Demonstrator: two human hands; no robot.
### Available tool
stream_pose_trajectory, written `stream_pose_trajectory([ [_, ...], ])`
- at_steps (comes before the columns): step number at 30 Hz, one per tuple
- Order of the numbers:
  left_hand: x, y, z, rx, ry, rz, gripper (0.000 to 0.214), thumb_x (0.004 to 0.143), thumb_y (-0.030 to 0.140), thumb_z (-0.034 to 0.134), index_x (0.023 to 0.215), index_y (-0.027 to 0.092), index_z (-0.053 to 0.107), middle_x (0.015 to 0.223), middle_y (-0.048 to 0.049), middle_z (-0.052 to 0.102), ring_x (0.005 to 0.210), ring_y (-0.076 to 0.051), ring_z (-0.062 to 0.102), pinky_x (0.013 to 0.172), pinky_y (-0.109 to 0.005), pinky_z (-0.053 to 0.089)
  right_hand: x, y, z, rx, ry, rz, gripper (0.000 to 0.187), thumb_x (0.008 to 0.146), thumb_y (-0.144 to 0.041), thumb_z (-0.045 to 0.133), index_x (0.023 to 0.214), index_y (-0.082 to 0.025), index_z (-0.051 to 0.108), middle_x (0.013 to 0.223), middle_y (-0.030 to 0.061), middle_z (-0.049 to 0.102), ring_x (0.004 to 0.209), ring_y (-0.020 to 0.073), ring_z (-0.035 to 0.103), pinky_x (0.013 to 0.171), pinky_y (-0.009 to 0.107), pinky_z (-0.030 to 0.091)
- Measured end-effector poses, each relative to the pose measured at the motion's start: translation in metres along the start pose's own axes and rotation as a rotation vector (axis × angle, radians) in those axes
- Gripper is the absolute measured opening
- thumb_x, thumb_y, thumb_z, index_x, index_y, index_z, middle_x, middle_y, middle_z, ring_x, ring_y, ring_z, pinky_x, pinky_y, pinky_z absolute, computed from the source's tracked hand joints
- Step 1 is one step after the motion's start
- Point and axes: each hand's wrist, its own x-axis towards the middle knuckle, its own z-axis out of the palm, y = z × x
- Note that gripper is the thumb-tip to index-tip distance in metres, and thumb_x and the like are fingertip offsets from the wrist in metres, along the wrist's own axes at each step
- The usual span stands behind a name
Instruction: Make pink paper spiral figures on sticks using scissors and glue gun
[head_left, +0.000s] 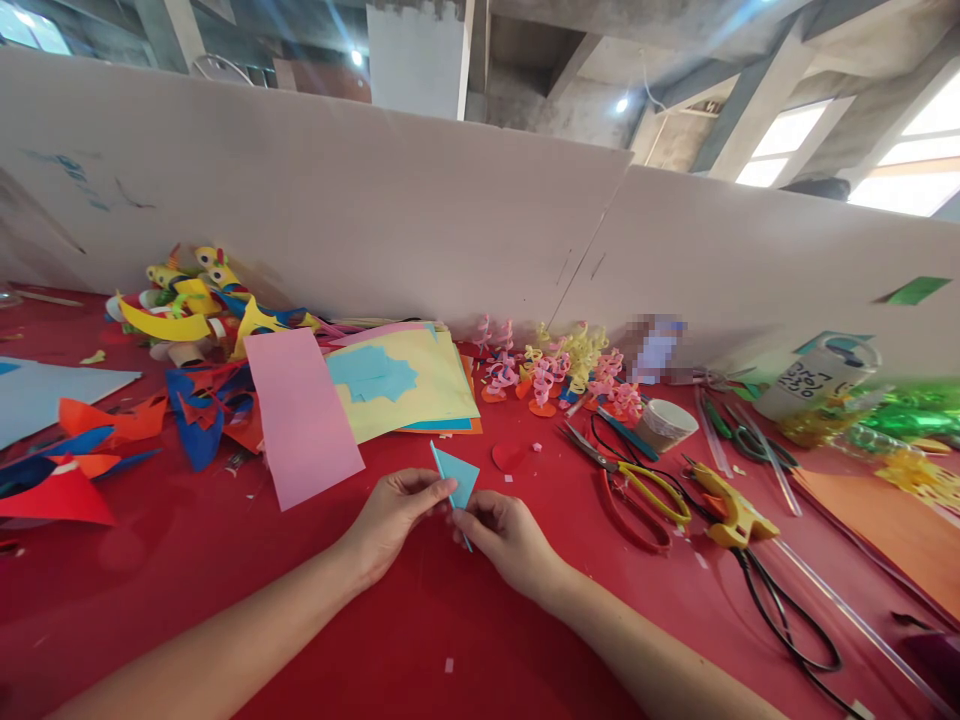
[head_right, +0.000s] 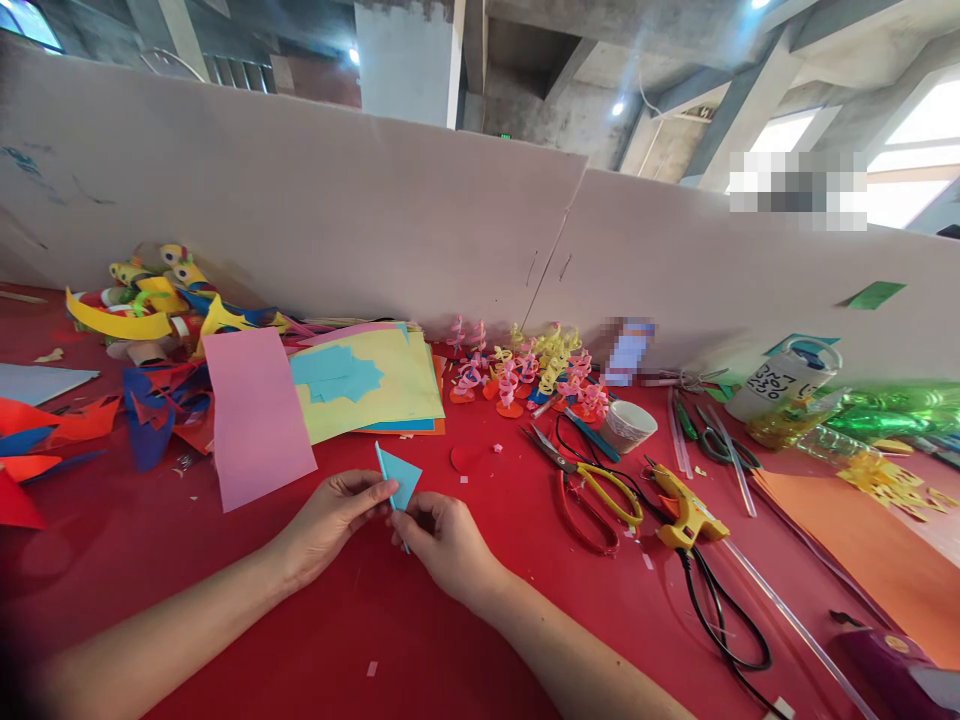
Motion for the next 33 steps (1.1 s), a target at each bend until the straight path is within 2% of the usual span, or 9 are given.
stream_pose_trajectory([
  [8,-0.0008,0.0015,0.0017,0.01,0.057,0.002,0.023,0.061,0.033,0.077,0.056,0.016,0.062,0.055,0.0029,0.056,0.056,-0.01,0.049,0.058,-0.022,0.04,0.0009,0.0033,0.003,-0.031,0.105,0.025,0.02,0.071,-0.031,0.062,0.064,-0.018,0.05,0.058,-0.0039,0.047,0.051,0.0092,0.042,0.049,0.022,0.032],
  [12,-0.0004,0.0007,0.0018,0.009,0.057,0.014,0.021,0.059,0.031,0.078,0.057,0.016,0.064,0.057,0.0022,0.059,0.057,-0.01,0.05,0.059,-0.023,0.041,0.0002,0.0017,0.0024,-0.035,0.108,0.004,0.023,0.075,-0.035,0.059,0.062,-0.018,0.05,0.056,-0.0024,0.052,0.051,0.0102,0.046,0.048,0.022,0.035],
  [17,-0.0004,-0.0001,0.0008,0.012,0.0,0.016,0.016,0.064,0.032,0.075,0.064,0.017,0.07,0.064,-0.0008,0.066,0.062,-0.012,0.054,0.062,-0.024,0.042,-0.0007,-0.0016,-0.0006,-0.031,0.061,-0.028,0.022,0.079,-0.035,0.055,0.064,-0.018,0.054,0.059,0.0003,0.06,0.055,0.012,0.054,0.054,0.022,0.042],
  [27,-0.0008,0.0017,0.0003,0.022,-0.029,0.026,0.018,0.067,0.034,0.073,0.067,0.016,0.071,0.063,-0.0014,0.064,0.061,-0.012,0.052,0.064,-0.026,0.043,0.0001,0.0029,-0.0012,-0.057,0.027,-0.079,0.029,0.087,-0.037,0.045,0.071,-0.017,0.059,0.062,0.0016,0.062,0.059,0.0123,0.057,0.057,0.022,0.044],
  [33,0.0,0.0005,-0.0003,0.044,0.02,0.041,0.02,0.065,0.034,0.074,0.062,0.015,0.069,0.058,-0.0006,0.059,0.059,-0.012,0.05,0.061,-0.025,0.042,0.0018,0.005,0.0003,-0.025,0.087,-0.008,0.022,0.079,-0.037,0.056,0.068,-0.018,0.06,0.061,0.0009,0.063,0.056,0.0129,0.057,0.054,0.023,0.044],
])
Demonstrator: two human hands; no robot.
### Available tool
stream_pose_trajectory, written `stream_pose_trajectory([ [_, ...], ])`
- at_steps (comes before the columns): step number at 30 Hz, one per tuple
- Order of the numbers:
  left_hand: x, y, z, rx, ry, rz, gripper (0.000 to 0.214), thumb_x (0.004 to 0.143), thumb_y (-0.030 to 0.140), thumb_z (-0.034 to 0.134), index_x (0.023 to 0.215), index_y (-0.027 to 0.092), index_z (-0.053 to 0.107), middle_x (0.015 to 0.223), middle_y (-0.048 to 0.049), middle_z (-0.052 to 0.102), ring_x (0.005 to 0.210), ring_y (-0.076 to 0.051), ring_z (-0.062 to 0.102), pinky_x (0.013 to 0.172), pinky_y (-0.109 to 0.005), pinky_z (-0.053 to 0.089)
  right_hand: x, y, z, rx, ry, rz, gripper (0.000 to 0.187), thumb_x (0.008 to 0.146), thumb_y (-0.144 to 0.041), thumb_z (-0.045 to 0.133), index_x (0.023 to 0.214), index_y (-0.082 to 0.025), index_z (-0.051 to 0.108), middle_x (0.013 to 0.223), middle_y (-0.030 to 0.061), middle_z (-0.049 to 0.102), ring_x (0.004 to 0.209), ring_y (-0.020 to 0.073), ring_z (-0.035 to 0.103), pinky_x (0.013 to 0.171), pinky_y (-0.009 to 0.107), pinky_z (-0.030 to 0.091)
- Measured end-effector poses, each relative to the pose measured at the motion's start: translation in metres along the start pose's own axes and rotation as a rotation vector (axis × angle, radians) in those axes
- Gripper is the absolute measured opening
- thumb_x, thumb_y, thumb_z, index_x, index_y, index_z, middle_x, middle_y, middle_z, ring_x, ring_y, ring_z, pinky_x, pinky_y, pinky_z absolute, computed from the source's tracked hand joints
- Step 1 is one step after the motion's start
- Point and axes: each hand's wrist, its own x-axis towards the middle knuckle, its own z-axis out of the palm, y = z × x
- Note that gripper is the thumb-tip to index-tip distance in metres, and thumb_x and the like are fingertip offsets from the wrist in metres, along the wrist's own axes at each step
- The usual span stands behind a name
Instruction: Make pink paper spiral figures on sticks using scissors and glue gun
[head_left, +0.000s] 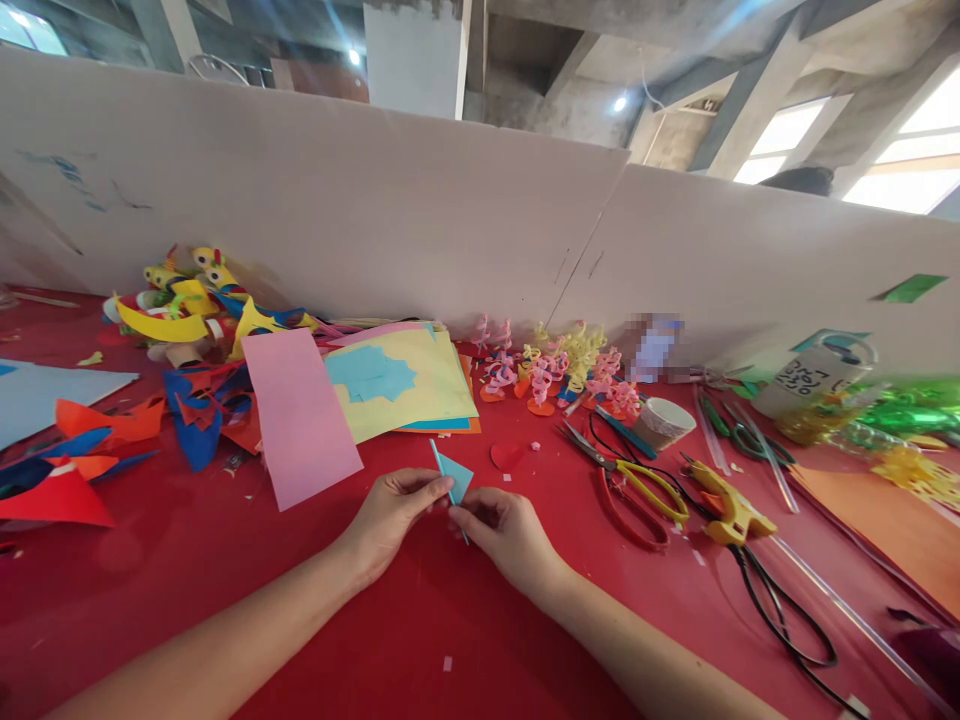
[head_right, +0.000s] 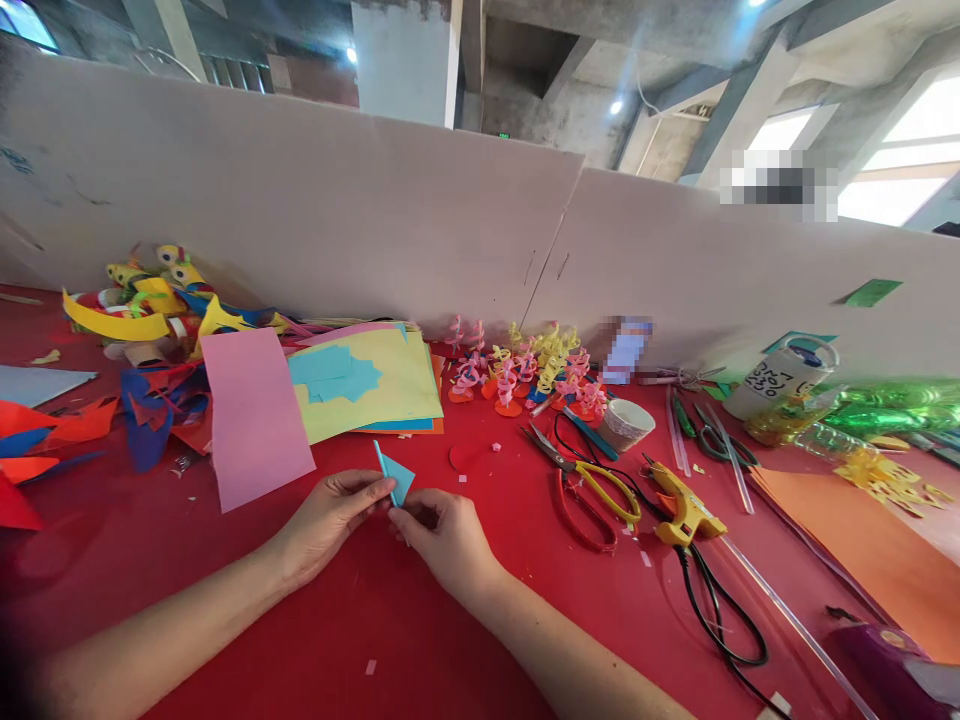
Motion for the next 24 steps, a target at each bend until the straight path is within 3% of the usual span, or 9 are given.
stream_pose_trajectory([
  [3,-0.0001,-0.0003,0.0003,0.041,0.013,0.004,0.02,0.064,0.035,0.074,0.063,0.015,0.069,0.059,-0.0017,0.061,0.059,-0.013,0.05,0.06,-0.026,0.042,-0.0002,-0.002,-0.0004,0.004,0.028,0.016,0.022,0.076,-0.037,0.06,0.065,-0.018,0.059,0.06,0.0008,0.063,0.055,0.0135,0.058,0.053,0.023,0.044],
  [16,0.0001,-0.002,-0.0001,-0.043,-0.029,-0.014,0.012,0.066,0.029,0.074,0.066,0.018,0.071,0.067,-0.0011,0.067,0.067,-0.013,0.056,0.067,-0.025,0.045,-0.0036,-0.0064,-0.0021,-0.043,-0.052,-0.056,0.024,0.085,-0.032,0.048,0.068,-0.017,0.056,0.062,0.0016,0.062,0.056,0.0118,0.056,0.055,0.022,0.043],
  [24,0.0,-0.0034,-0.0003,-0.041,0.008,-0.023,0.012,0.065,0.029,0.076,0.064,0.018,0.07,0.063,0.0004,0.064,0.064,-0.011,0.053,0.064,-0.023,0.044,-0.0015,-0.003,0.0008,-0.069,0.085,0.006,0.02,0.071,-0.031,0.062,0.062,-0.019,0.051,0.057,-0.0024,0.054,0.051,0.0104,0.048,0.048,0.021,0.037],
])
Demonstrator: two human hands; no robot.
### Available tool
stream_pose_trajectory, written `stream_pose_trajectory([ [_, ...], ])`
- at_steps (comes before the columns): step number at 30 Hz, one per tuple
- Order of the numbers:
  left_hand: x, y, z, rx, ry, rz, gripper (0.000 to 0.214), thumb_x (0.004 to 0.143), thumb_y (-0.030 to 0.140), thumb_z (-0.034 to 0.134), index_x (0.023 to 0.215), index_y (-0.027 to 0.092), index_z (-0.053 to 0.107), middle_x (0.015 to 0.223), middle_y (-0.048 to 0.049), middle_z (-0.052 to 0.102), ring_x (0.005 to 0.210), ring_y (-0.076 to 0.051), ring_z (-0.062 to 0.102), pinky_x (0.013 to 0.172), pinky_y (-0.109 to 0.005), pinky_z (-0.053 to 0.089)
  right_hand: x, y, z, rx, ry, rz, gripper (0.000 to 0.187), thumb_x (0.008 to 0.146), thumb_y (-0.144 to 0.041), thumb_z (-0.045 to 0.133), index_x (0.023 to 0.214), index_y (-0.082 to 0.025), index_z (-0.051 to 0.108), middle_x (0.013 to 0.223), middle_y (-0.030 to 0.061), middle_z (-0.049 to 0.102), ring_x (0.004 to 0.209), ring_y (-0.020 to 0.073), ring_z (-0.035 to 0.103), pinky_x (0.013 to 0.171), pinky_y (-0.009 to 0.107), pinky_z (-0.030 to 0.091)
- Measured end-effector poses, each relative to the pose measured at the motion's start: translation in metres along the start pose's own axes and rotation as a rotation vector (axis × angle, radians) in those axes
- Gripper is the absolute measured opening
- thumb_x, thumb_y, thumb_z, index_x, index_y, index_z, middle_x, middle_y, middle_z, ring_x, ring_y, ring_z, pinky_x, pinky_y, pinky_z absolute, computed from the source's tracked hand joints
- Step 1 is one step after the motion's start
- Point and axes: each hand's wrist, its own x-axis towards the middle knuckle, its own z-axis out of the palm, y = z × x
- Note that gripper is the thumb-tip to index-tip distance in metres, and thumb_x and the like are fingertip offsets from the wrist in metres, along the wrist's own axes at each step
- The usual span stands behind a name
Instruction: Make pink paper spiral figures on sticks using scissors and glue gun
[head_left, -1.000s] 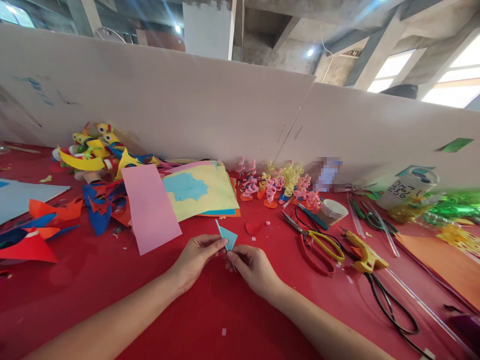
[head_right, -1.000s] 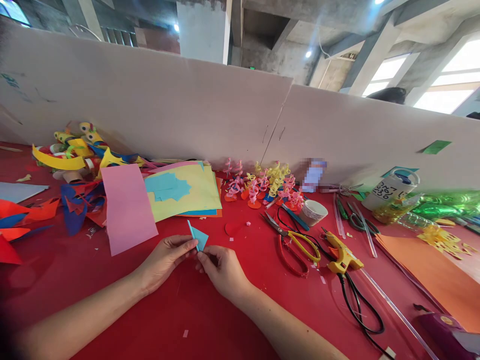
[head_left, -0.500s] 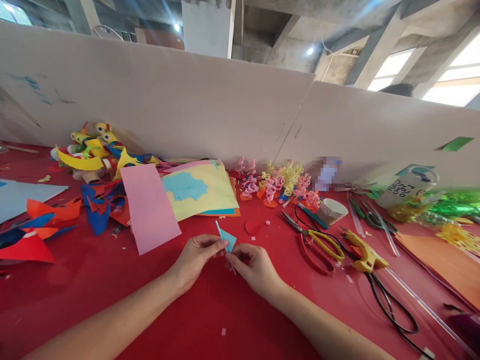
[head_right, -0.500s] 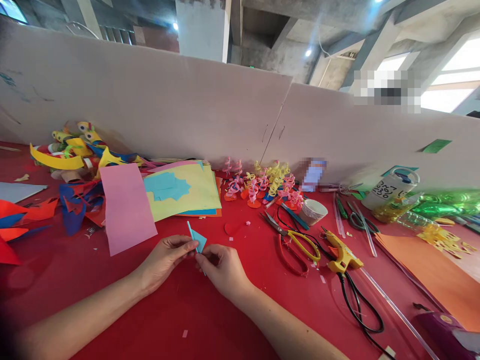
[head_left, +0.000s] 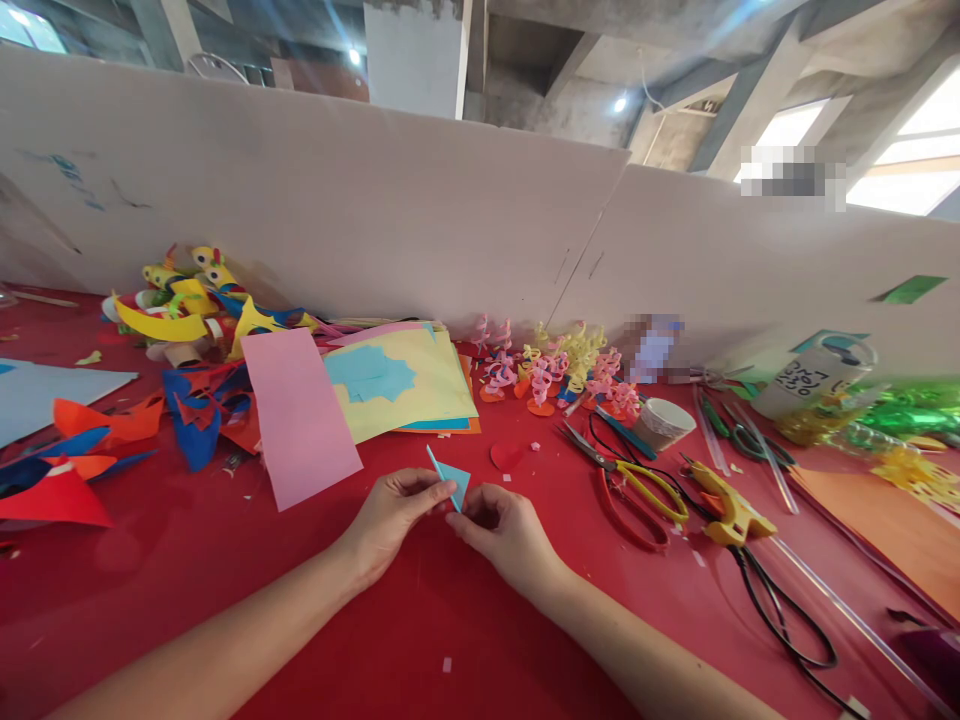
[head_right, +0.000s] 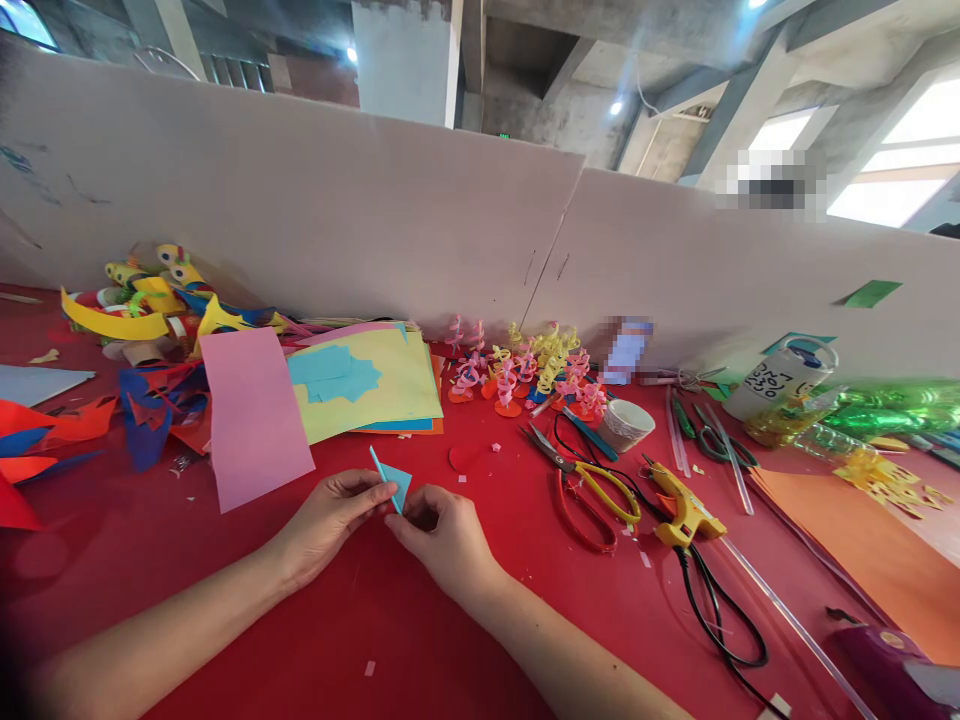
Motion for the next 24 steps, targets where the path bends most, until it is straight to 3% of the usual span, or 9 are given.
stream_pose_trajectory([
  [8,-0.0001,0.0006,-0.0017,-0.013,-0.047,-0.013,0.012,0.065,0.028,0.075,0.07,0.018,0.073,0.071,-0.0023,0.069,0.069,-0.014,0.057,0.069,-0.025,0.045,-0.0005,-0.0064,-0.0036,0.034,-0.089,-0.05,0.022,0.081,-0.034,0.054,0.068,-0.017,0.06,0.059,0.0008,0.063,0.055,0.0119,0.057,0.054,0.021,0.044],
  [16,-0.0009,0.0015,-0.0016,-0.047,-0.036,-0.01,0.01,0.065,0.027,0.076,0.066,0.018,0.073,0.067,-0.0001,0.068,0.065,-0.011,0.055,0.066,-0.022,0.044,-0.001,-0.003,-0.0041,0.074,-0.158,-0.084,0.028,0.086,-0.039,0.047,0.074,-0.017,0.061,0.063,0.0022,0.064,0.058,0.0125,0.059,0.058,0.022,0.046],
  [24,-0.0003,-0.0018,-0.002,-0.026,-0.005,0.008,0.01,0.064,0.027,0.076,0.066,0.018,0.073,0.063,0.0005,0.066,0.062,-0.009,0.052,0.062,-0.02,0.043,0.001,-0.0034,-0.0018,0.05,-0.017,-0.013,0.019,0.075,-0.035,0.06,0.067,-0.018,0.056,0.059,0.0001,0.061,0.053,0.0117,0.055,0.051,0.022,0.042],
])
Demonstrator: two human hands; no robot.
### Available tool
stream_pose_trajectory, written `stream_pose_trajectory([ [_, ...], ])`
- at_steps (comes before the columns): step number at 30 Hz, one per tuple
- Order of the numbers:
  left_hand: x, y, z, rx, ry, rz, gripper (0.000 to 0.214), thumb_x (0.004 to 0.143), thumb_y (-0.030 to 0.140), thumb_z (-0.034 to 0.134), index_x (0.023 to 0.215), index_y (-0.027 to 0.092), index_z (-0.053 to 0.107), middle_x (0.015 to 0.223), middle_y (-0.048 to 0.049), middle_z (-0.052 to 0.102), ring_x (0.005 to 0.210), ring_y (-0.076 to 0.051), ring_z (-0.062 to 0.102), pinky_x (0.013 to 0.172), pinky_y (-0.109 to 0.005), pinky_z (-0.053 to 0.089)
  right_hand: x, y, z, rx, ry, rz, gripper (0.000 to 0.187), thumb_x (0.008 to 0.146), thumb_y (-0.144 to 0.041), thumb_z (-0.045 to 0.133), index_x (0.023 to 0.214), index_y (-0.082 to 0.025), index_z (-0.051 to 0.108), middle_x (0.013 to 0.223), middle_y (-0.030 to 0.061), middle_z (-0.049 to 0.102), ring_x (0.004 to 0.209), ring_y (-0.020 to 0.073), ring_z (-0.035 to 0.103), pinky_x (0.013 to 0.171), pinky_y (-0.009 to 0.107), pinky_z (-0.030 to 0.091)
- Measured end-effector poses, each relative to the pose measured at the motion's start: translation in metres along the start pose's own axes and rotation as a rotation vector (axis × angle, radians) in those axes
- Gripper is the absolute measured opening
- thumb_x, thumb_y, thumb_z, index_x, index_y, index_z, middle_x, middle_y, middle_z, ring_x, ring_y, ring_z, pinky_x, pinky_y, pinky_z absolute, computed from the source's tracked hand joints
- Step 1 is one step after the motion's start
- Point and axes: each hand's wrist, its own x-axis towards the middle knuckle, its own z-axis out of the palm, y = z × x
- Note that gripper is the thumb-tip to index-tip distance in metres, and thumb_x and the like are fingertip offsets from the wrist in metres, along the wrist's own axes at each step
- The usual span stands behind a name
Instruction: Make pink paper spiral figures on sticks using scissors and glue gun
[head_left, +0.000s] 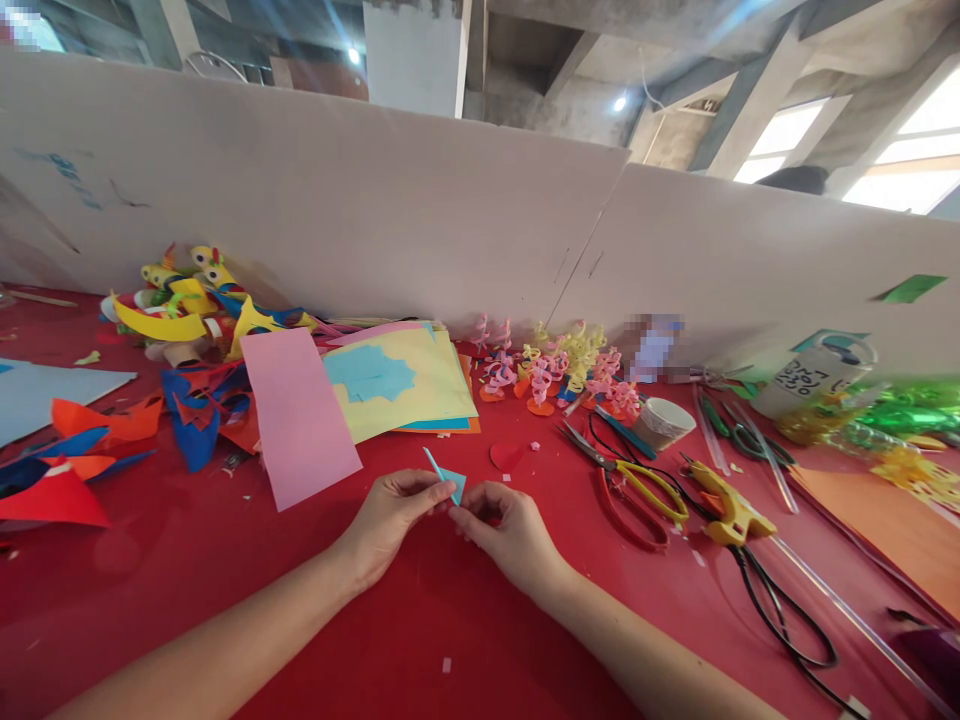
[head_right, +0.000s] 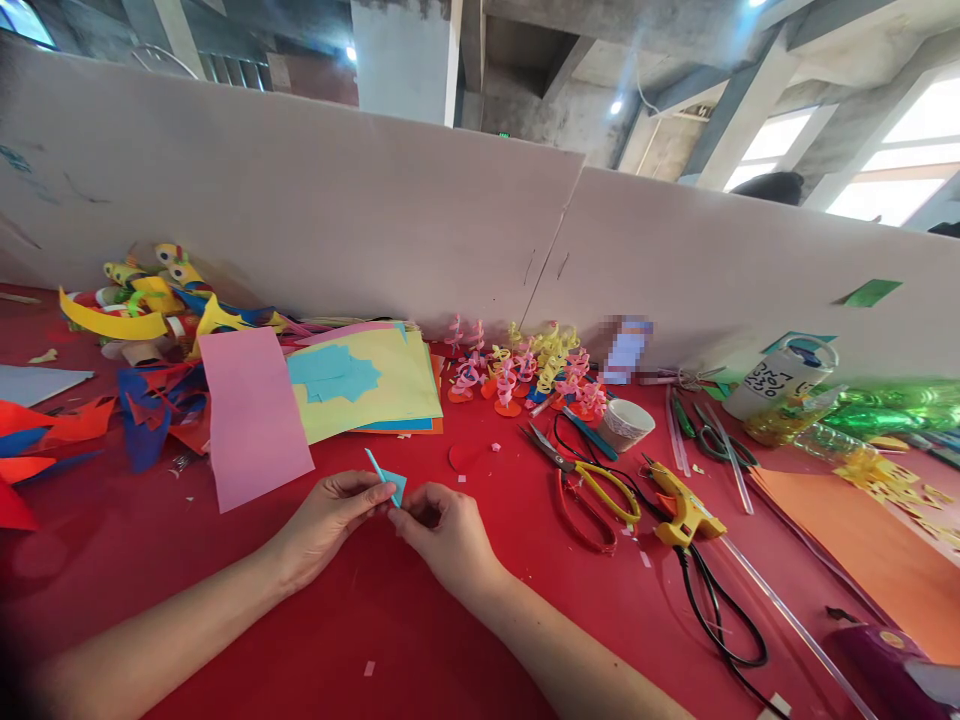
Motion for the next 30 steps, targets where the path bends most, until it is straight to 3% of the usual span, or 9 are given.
stream_pose_trajectory([
  [14,0.002,0.002,-0.002,0.003,-0.116,-0.007,0.009,0.069,0.026,0.073,0.072,0.018,0.074,0.071,-0.0019,0.07,0.071,-0.014,0.058,0.073,-0.025,0.046,0.001,0.001,-0.006,0.037,-0.101,-0.029,0.03,0.083,-0.042,0.051,0.07,-0.017,0.059,0.059,0.0012,0.061,0.053,0.0113,0.054,0.053,0.022,0.042],
  [24,0.003,0.002,-0.003,-0.025,-0.087,-0.03,0.009,0.065,0.024,0.075,0.073,0.018,0.074,0.067,-0.0003,0.068,0.067,-0.012,0.055,0.069,-0.023,0.045,0.005,0.001,-0.005,0.188,-0.204,-0.004,0.044,0.08,-0.06,0.047,0.072,-0.017,0.055,0.055,-0.0024,0.051,0.051,0.0098,0.047,0.053,0.023,0.041],
  [30,0.004,0.004,-0.003,-0.04,-0.067,-0.025,0.012,0.066,0.026,0.075,0.073,0.017,0.073,0.07,-0.0019,0.068,0.069,-0.014,0.057,0.07,-0.026,0.046,0.01,0.0,-0.004,0.169,-0.161,0.056,0.042,0.073,-0.06,0.056,0.069,-0.017,0.054,0.058,-0.0012,0.058,0.051,0.01,0.051,0.052,0.022,0.042],
])
